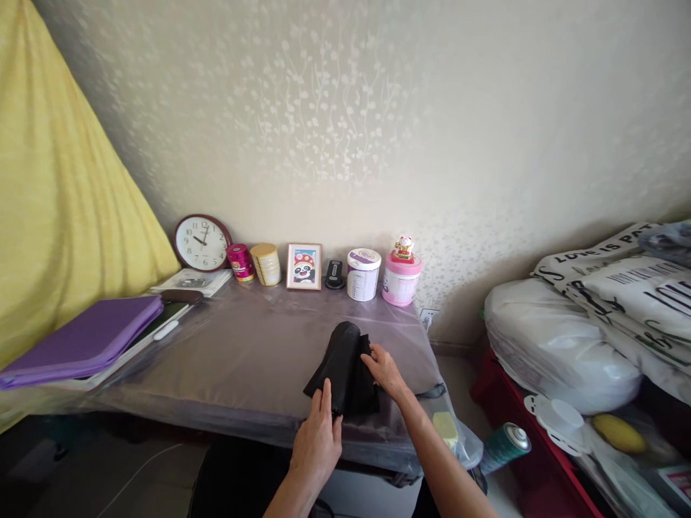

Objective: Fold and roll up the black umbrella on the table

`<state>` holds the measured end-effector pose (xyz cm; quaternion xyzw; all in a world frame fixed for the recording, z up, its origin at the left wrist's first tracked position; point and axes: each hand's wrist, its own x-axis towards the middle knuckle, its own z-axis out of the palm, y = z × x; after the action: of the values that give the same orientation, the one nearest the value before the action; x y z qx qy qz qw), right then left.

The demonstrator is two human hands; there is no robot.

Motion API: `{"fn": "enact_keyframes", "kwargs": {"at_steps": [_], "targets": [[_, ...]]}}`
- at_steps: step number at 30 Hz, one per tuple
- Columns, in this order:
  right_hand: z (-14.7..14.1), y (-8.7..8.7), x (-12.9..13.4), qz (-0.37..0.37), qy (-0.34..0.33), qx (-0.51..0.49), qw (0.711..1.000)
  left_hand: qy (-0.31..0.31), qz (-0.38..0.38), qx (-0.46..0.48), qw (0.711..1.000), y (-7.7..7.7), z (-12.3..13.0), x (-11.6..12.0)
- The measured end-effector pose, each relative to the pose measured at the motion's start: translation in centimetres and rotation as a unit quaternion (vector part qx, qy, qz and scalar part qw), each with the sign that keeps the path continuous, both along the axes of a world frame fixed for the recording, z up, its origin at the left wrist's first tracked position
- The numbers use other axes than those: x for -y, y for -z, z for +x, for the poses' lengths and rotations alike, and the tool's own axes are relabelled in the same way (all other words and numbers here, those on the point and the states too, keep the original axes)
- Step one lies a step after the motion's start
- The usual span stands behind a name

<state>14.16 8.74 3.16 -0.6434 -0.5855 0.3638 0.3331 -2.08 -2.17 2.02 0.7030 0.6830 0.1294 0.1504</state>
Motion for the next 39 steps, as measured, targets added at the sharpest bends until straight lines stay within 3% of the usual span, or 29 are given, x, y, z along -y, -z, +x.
{"fn": "enact_keyframes", "kwargs": {"at_steps": [5, 10, 16, 24, 29, 32, 39], "targets": [[-1.5, -0.5, -0.8, 0.035, -0.005, -0.051, 0.998, 0.0, -0.001, -0.012, 1.0, -0.1, 0.1, 0.1], [-3.3, 0.0, -1.5, 0.024, 0.0, -0.057, 0.998, 0.008, 0.005, -0.015, 1.0, -0.1, 0.0, 0.0], [-5.1, 0.1, -1.4, 0.02, -0.002, -0.024, 1.0, 0.018, 0.02, -0.009, 1.0, 0.5, -0.2, -0.2], [-5.2, -1.1, -1.1, 0.011, -0.045, 0.019, 0.999, 0.019, 0.04, -0.017, 0.999, 0.8, -0.2, -0.3], [-6.1, -1.6, -0.3, 0.022, 0.007, 0.08, 0.996, 0.021, 0.061, -0.033, 0.997, 1.3, -0.2, -0.2], [-7.1, -1.7, 0.2, 0.041, 0.051, 0.166, 0.984, 0.02, 0.063, -0.034, 0.997, 1.6, -0.3, -0.3], [-8.5, -1.7, 0.6, 0.067, 0.036, 0.315, 0.946, 0.014, 0.052, 0.024, 0.998, 0.8, -0.5, -0.3]]}}
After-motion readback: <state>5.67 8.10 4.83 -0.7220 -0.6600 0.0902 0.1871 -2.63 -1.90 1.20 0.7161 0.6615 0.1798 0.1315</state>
